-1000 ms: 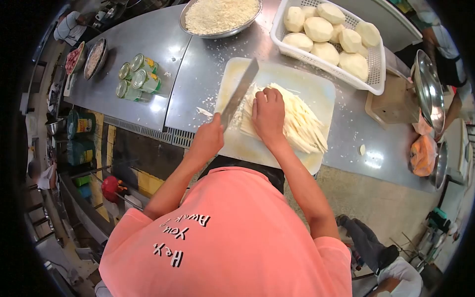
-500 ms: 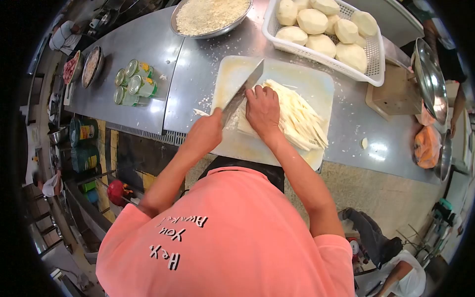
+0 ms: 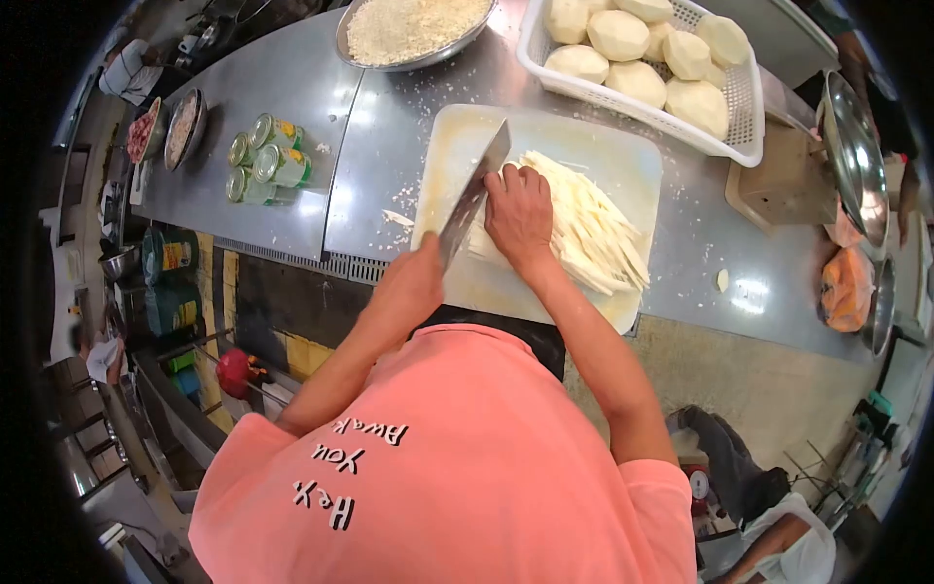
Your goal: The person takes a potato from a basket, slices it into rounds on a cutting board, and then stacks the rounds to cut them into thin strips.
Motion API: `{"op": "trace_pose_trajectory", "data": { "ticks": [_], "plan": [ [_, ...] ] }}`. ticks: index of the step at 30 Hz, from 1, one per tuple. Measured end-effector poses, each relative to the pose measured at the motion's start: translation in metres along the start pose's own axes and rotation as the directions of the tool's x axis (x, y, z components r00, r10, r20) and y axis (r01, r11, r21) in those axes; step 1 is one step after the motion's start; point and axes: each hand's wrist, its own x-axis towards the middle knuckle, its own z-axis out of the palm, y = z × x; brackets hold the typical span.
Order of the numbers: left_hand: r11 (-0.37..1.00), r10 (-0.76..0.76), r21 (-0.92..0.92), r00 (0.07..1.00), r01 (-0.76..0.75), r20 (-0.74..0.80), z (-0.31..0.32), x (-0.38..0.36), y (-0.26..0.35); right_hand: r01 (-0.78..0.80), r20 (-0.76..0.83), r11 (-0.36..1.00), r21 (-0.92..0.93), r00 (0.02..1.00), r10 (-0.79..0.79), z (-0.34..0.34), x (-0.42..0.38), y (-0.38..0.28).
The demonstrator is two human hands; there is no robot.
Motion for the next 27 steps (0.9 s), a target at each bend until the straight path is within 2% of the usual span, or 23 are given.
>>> {"op": "trace_pose_trajectory", "data": {
  "ticks": [2, 4, 6, 8, 10, 12, 13, 14, 16, 18, 20, 21, 24, 27],
  "plan": [
    [0.999, 0.02, 0.037, 0.998, -0.018, -0.052, 0.022, 0.034, -0.008, 0.01, 0.002, 1.0, 0.005, 1.0, -0.01, 0.0, 0.003, 0.001],
    [0.991, 0.137, 0.024, 0.976, -0.135, -0.169, 0.03, 0.054, -0.018, 0.038, -0.011, 0.999, 0.009, 0.999, -0.038, -0.003, 0.003, 0.002],
    [0.991, 0.13, 0.009, 0.981, -0.13, -0.143, 0.004, 0.015, -0.005, 0.033, -0.005, 0.999, 0.015, 0.999, -0.033, -0.003, 0.001, 0.002],
    [1.0, -0.014, -0.006, 1.0, 0.014, -0.023, -0.005, -0.015, -0.001, 0.013, -0.011, 1.0, 0.025, 1.0, -0.013, -0.001, 0.006, 0.001],
    [0.999, -0.008, -0.042, 0.999, 0.006, -0.046, 0.026, -0.004, -0.01, 0.028, -0.013, 1.0, 0.01, 1.0, -0.028, -0.001, 0.002, 0.001],
    [0.991, 0.094, -0.07, 0.976, -0.11, -0.198, 0.06, 0.04, -0.024, 0.037, -0.001, 0.999, 0.017, 0.999, -0.037, -0.001, 0.003, 0.002],
    [0.992, 0.087, -0.072, 0.97, -0.106, -0.228, 0.054, 0.051, -0.019, 0.044, 0.003, 0.999, 0.021, 0.999, -0.044, -0.002, 0.002, 0.002],
    [0.991, 0.086, -0.079, 0.969, -0.107, -0.231, 0.04, 0.041, -0.008, 0.049, 0.005, 0.999, 0.018, 0.999, -0.049, -0.003, 0.0, 0.003],
    [0.999, 0.001, -0.045, 0.994, -0.006, -0.109, 0.009, 0.011, 0.004, 0.032, 0.041, 0.999, 0.025, 0.999, -0.033, -0.002, 0.003, 0.003],
    [1.0, -0.027, -0.013, 0.998, 0.026, -0.054, 0.012, -0.004, -0.002, 0.027, 0.015, 0.999, 0.037, 1.0, -0.027, -0.002, 0.005, 0.002],
    [0.993, -0.106, -0.062, 0.994, 0.104, -0.029, 0.036, -0.001, -0.005, 0.027, 0.013, 0.998, 0.05, 1.0, -0.028, -0.002, 0.0, 0.002],
    [0.997, -0.042, -0.075, 0.994, 0.035, -0.1, 0.057, 0.019, -0.013, 0.033, 0.016, 0.998, 0.046, 0.999, -0.034, -0.001, -0.001, 0.003],
    [0.999, -0.01, -0.052, 0.989, 0.003, -0.146, 0.041, 0.035, -0.008, 0.043, 0.02, 0.998, 0.039, 0.999, -0.044, 0.0, 0.002, 0.005],
    [0.993, -0.048, -0.115, 0.995, 0.037, -0.089, 0.022, -0.012, -0.001, 0.042, -0.001, 0.998, 0.041, 0.999, -0.042, -0.001, 0.008, 0.004]
  ]
}}
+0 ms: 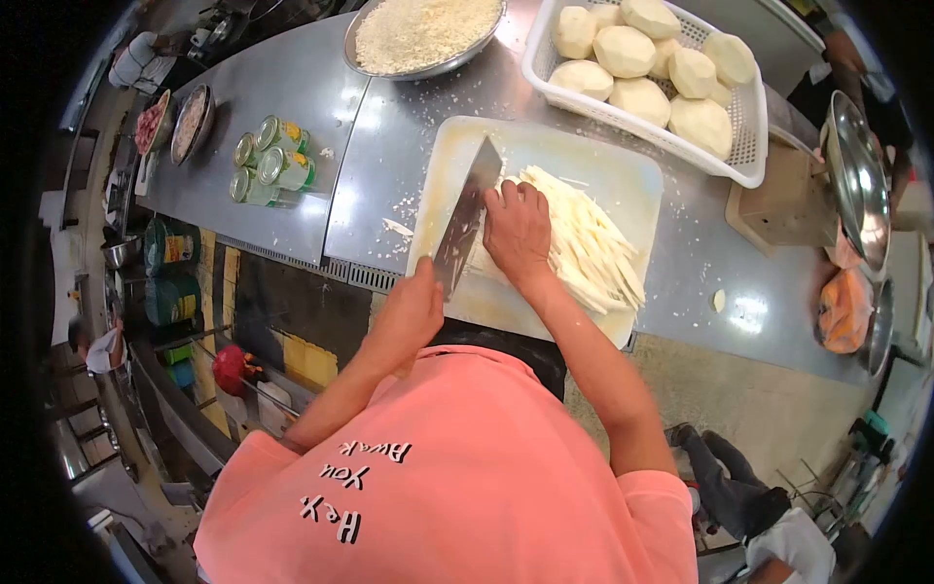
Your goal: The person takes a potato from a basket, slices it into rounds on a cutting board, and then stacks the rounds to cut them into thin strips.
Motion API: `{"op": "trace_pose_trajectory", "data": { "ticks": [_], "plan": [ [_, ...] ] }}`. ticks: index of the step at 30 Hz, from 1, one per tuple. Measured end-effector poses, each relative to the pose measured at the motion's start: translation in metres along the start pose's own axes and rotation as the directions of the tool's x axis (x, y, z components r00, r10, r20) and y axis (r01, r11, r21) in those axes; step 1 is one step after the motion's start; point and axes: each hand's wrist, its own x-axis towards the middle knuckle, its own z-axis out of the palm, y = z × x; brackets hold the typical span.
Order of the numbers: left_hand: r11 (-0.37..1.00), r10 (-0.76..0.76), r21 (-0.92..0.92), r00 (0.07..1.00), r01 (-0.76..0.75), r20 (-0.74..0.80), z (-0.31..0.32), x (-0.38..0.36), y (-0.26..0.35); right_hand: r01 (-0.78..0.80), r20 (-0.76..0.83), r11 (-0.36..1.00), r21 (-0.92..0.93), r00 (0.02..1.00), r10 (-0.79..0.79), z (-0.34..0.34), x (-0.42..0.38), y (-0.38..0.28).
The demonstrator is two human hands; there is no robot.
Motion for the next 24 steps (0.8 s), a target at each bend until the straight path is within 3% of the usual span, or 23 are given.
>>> {"op": "trace_pose_trajectory", "data": {
  "ticks": [3, 6, 9, 11, 13, 15, 17, 19, 21, 24],
  "plan": [
    [0.999, 0.025, 0.028, 0.996, -0.022, -0.089, 0.051, 0.024, -0.026, -0.025, 0.017, 1.0, 0.004, 1.0, 0.025, -0.001, -0.01, -0.002],
    [0.994, 0.045, 0.102, 0.996, -0.038, -0.072, 0.021, 0.052, -0.014, -0.035, 0.018, 0.999, 0.022, 0.999, 0.035, 0.0, -0.006, -0.002],
    [0.995, 0.082, 0.073, 0.993, -0.075, -0.091, -0.011, 0.017, -0.004, -0.049, -0.008, 0.997, 0.062, 0.999, 0.05, -0.002, -0.001, -0.001],
    [0.995, 0.028, 0.095, 0.995, -0.02, -0.094, 0.011, 0.024, -0.019, -0.068, -0.003, 0.994, 0.081, 0.998, 0.069, -0.006, -0.006, -0.002],
    [0.987, 0.134, 0.109, 0.976, -0.117, -0.173, 0.022, 0.042, -0.027, -0.111, 0.073, 0.986, 0.122, 0.992, 0.102, -0.01, 0.0, -0.002],
    [0.988, 0.121, 0.111, 0.983, -0.106, -0.14, 0.003, 0.039, -0.027, -0.139, 0.155, 0.979, 0.15, 0.981, 0.116, -0.025, 0.006, 0.001],
    [0.988, 0.108, 0.118, 0.989, -0.096, -0.1, -0.009, 0.033, -0.024, -0.27, 0.226, 0.876, 0.401, 0.955, 0.191, -0.037, 0.01, 0.005],
    [0.989, 0.054, 0.145, 0.993, -0.038, -0.107, -0.008, 0.02, -0.026, -0.231, 0.159, 0.881, 0.412, 0.971, 0.18, -0.043, 0.009, 0.012],
    [0.987, 0.074, 0.149, 0.991, -0.057, -0.108, 0.013, 0.035, -0.047, -0.149, -0.029, 0.941, 0.304, 0.986, 0.166, -0.044, 0.006, 0.015],
    [0.983, 0.135, 0.143, 0.985, -0.119, -0.109, -0.006, 0.034, -0.037, -0.144, -0.021, 0.956, 0.257, 0.988, 0.154, -0.039, 0.0, 0.014]
  ]
}}
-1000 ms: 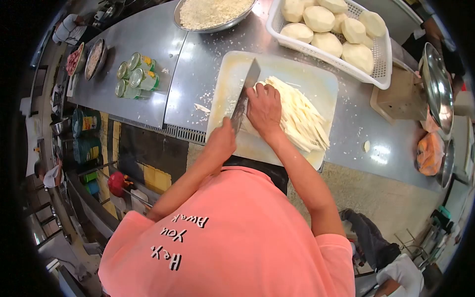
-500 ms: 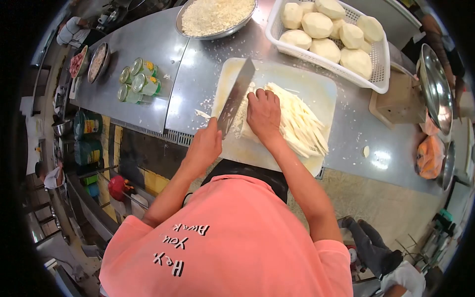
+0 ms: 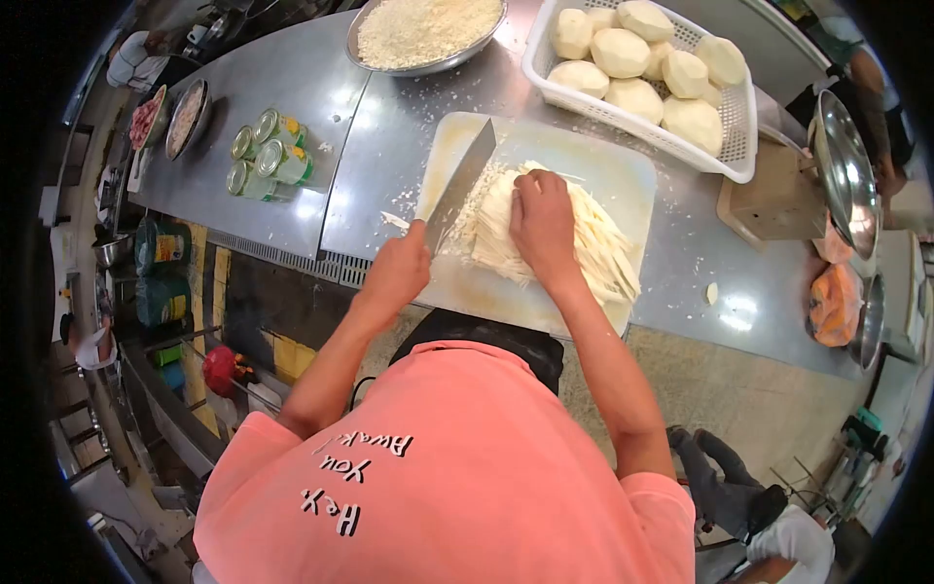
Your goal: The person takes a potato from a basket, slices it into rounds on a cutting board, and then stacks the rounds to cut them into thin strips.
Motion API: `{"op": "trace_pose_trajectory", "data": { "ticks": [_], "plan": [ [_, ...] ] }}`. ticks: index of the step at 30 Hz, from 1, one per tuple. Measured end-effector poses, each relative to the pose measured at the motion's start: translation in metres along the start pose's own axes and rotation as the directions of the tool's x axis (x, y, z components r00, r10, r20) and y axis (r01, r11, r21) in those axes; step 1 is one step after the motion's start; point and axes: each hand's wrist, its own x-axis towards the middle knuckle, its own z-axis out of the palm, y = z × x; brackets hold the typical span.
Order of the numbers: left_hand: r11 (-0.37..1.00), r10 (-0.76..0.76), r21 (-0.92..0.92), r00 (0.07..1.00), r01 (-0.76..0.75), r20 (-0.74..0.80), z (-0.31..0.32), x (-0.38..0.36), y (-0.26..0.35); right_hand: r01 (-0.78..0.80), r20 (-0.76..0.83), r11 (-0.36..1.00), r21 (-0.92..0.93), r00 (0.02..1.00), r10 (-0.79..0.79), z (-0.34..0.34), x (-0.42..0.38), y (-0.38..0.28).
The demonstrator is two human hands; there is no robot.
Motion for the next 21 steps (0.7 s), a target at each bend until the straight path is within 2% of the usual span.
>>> {"op": "trace_pose_trajectory", "data": {
  "ticks": [3, 5, 6, 8, 9, 11, 14, 15, 18, 19, 21],
  "plan": [
    [1.0, 0.015, -0.013, 1.0, -0.015, 0.006, -0.013, -0.002, 0.017, 0.007, 0.032, 0.999, -0.035, 0.999, -0.006, 0.013, -0.007, -0.002],
    [1.0, 0.003, -0.014, 1.0, -0.003, 0.019, 0.004, 0.006, 0.02, 0.025, 0.034, 0.991, -0.135, 0.999, -0.021, 0.021, -0.009, -0.003],
    [0.996, 0.082, -0.025, 0.996, -0.083, -0.037, 0.026, 0.02, 0.011, 0.022, 0.034, 0.991, -0.134, 0.999, -0.018, 0.024, -0.009, -0.004],
    [0.976, 0.212, -0.03, 0.969, -0.217, -0.13, 0.023, 0.032, 0.015, 0.055, 0.053, 0.964, -0.26, 0.998, -0.043, 0.028, -0.01, -0.004],
    [0.975, 0.217, -0.029, 0.968, -0.222, -0.127, 0.016, 0.029, 0.012, 0.05, 0.049, 0.964, -0.262, 0.998, -0.038, 0.029, -0.009, -0.003],
    [0.996, 0.047, 0.07, 0.986, -0.059, 0.159, -0.039, 0.005, 0.04, 0.076, 0.081, 0.958, -0.278, 0.995, -0.056, 0.031, -0.011, 0.0],
    [0.996, -0.023, 0.087, 0.967, 0.001, 0.252, -0.049, -0.011, 0.047, 0.082, 0.066, 0.952, -0.295, 0.996, -0.065, 0.032, -0.012, 0.0],
    [0.996, -0.028, 0.087, 0.966, 0.005, 0.258, -0.035, -0.006, 0.043, 0.079, 0.072, 0.953, -0.293, 0.996, -0.06, 0.032, -0.013, 0.0],
    [0.976, 0.22, 0.012, 0.976, -0.22, -0.006, 0.025, 0.032, 0.021, 0.078, 0.083, 0.947, -0.313, 0.995, -0.055, 0.033, -0.014, 0.0],
    [0.976, 0.218, 0.008, 0.976, -0.218, -0.009, 0.014, 0.028, 0.028, 0.082, 0.086, 0.949, -0.304, 0.995, -0.058, 0.032, -0.015, -0.001],
    [0.996, 0.037, 0.068, 0.983, -0.05, 0.182, -0.032, 0.015, 0.051, 0.084, 0.08, 0.951, -0.297, 0.995, -0.063, 0.031, -0.012, 0.0]
  ]
}}
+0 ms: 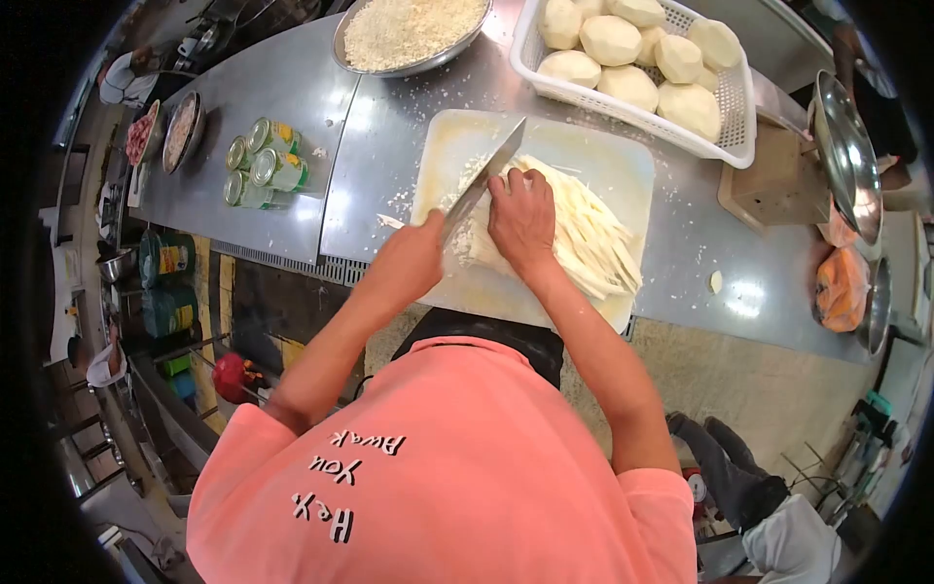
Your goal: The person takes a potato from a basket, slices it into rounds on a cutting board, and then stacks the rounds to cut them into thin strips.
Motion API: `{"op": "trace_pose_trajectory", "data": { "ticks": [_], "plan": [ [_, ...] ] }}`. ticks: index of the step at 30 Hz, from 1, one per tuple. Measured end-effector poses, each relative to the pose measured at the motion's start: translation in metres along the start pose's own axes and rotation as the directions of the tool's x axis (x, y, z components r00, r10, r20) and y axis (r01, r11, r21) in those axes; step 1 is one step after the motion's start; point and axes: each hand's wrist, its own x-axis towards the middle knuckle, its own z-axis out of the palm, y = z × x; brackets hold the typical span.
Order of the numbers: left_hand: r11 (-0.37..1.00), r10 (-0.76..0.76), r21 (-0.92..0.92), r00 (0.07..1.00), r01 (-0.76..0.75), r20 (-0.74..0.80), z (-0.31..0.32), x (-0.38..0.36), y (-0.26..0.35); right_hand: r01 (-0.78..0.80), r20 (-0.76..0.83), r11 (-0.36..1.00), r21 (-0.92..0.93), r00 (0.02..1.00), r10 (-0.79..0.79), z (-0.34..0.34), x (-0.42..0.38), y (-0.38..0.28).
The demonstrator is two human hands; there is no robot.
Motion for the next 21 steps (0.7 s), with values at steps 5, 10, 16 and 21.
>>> {"op": "trace_pose_trajectory", "data": {
  "ticks": [5, 10, 16, 21],
  "plan": [
    [1.0, 0.009, -0.004, 0.999, -0.009, 0.034, 0.025, -0.005, -0.01, 0.002, -0.034, 1.0, 0.0, 0.999, -0.002, 0.001, 0.001, 0.0],
    [0.993, 0.112, -0.01, 0.989, -0.114, -0.101, 0.019, 0.014, -0.006, 0.005, -0.009, 1.0, 0.011, 1.0, -0.005, -0.001, 0.0, 0.001],
    [0.995, -0.073, -0.066, 0.997, 0.074, 0.026, 0.037, -0.003, -0.013, 0.013, -0.041, 1.0, 0.016, 0.999, -0.012, 0.0, 0.002, 0.0],
    [0.998, 0.034, -0.047, 0.999, -0.035, -0.017, -0.004, -0.007, 0.008, 0.013, -0.037, 1.0, 0.022, 0.999, -0.012, 0.003, -0.002, 0.0]
  ]
}}
